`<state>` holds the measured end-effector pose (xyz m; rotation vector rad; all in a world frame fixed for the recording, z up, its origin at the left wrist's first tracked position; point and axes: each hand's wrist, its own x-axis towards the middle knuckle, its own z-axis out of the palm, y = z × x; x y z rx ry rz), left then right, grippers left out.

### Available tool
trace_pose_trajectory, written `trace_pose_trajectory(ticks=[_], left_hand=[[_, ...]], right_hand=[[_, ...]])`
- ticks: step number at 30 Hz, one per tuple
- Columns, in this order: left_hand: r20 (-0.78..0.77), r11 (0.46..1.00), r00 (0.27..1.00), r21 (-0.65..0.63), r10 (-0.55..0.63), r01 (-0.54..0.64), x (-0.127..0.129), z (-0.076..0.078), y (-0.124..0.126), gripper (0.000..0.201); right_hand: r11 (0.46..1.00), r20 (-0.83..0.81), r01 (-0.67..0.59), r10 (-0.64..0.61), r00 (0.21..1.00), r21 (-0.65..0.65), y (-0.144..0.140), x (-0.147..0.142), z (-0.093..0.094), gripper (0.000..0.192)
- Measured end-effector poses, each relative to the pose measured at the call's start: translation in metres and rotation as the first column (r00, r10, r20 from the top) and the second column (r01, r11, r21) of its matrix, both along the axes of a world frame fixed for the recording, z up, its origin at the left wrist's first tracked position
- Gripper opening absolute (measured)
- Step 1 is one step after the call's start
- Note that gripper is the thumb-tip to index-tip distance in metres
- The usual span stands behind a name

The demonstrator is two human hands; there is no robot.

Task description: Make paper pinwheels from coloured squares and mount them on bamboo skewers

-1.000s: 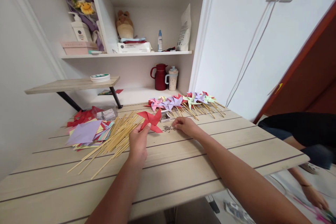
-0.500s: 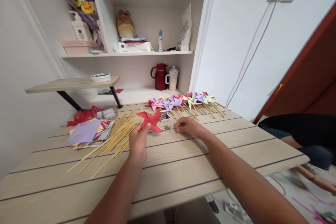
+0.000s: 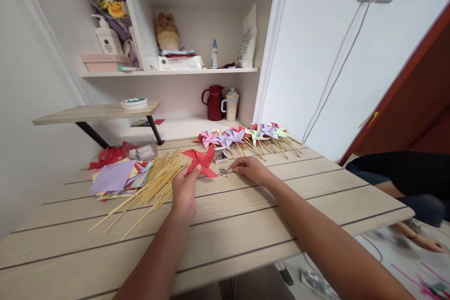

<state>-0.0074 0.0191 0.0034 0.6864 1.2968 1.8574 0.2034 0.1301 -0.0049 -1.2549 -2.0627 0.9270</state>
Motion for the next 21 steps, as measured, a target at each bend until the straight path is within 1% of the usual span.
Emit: trace_pose_trajectory(ticks=[6,10,14,18,21], left_hand=[[-0.008,1.000,1.000,0.004,0.001,-0.001,0.001,0.001,-0.001,0.033],[-0.008,1.000,1.000,0.002,-0.009,0.009,0.001,0.001,0.000,0.035],[0.005,1.000,1.000,-0.012,-0.002,0.002,0.001,0.000,0.001,0.034],[0.015,1.000,1.000,-0.007,-0.009,0.010,0.000,-0.001,0.001,0.034],[0.009,1.000,1.000,-0.001,0.001,-0.001,0.000,-0.001,0.001,0.033]], right_hand=[[0.999,-0.030,-0.034,0.034,0.999,0.028,-0.005,-0.004,0.001,0.016],[0.995,-0.066,-0.068,0.073,0.995,0.077,-0.010,-0.011,0.000,0.016],[0.989,-0.015,-0.069,0.072,0.997,0.131,-0.011,-0.015,-0.001,0.015],[0.996,0.050,-0.037,0.034,0.998,0.081,-0.009,-0.012,0.002,0.016],[0.998,0.078,-0.043,0.039,0.996,0.050,-0.009,-0.009,0.004,0.011]])
